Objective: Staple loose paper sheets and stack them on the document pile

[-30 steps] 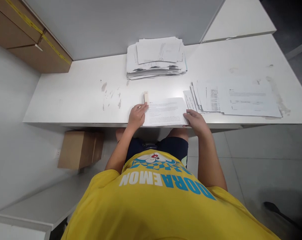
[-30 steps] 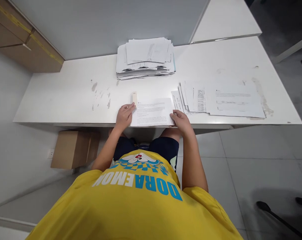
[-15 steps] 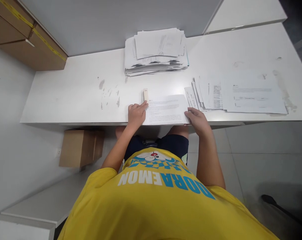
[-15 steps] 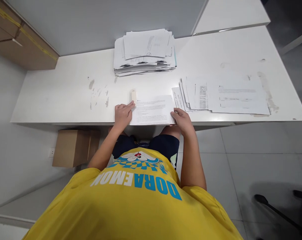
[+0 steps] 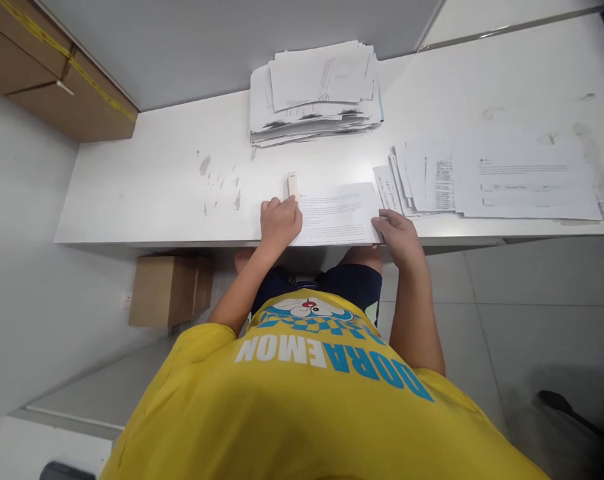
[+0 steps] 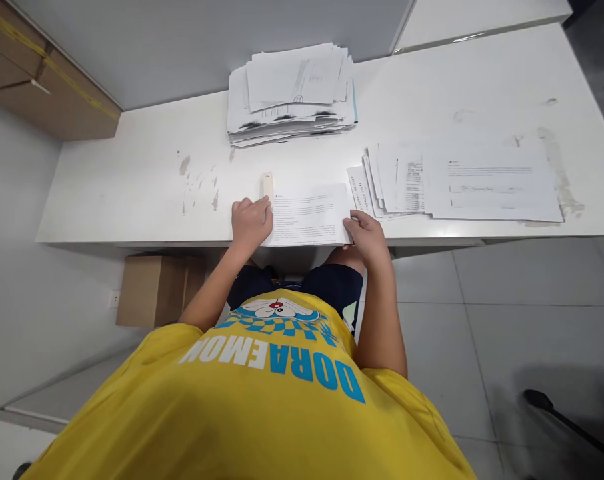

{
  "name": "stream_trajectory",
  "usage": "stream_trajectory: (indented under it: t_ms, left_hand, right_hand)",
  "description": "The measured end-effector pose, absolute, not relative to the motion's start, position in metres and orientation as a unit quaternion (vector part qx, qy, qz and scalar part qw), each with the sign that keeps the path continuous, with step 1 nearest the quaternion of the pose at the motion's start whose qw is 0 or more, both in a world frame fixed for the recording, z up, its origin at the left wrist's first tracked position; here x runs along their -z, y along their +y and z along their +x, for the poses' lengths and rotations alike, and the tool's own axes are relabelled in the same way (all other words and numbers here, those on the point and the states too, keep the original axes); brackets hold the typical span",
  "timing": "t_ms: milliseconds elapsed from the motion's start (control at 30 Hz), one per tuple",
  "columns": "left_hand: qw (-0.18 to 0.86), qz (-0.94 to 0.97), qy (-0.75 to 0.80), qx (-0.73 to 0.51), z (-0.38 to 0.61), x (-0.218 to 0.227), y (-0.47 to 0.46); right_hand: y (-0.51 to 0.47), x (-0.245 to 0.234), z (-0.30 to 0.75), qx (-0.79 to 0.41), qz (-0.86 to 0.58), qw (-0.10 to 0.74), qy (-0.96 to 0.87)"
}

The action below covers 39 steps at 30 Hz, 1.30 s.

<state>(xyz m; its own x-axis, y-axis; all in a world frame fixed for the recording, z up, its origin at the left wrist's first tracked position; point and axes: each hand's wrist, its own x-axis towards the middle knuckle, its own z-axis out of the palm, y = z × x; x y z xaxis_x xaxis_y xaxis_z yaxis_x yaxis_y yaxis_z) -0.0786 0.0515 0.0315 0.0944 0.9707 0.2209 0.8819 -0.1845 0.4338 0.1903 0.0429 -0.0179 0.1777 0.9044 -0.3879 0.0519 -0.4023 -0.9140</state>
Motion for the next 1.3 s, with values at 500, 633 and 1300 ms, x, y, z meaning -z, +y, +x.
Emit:
stream_trajectory:
  t_ms: [500,633,1300]
  left_hand:
    - [0.157,0.695,0.661,-0.236,-0.062,0.012,0.151]
    - [0.123,0.691,0.698,-0.145,-0.053,-0.008,0.133]
    - [0.138,0.639,0.632,-0.417,-0.083,-0.01,0.141]
  right_hand:
    - [0.041,0.014,0.189,-0.536,-0.64,0.407,-0.37]
    - [0.039,0.013,0.191,-0.539,-0.642,0.396,-0.374]
    - [0.046,-0.082,0.211,-0.328,-0.585,0.279,-0.687]
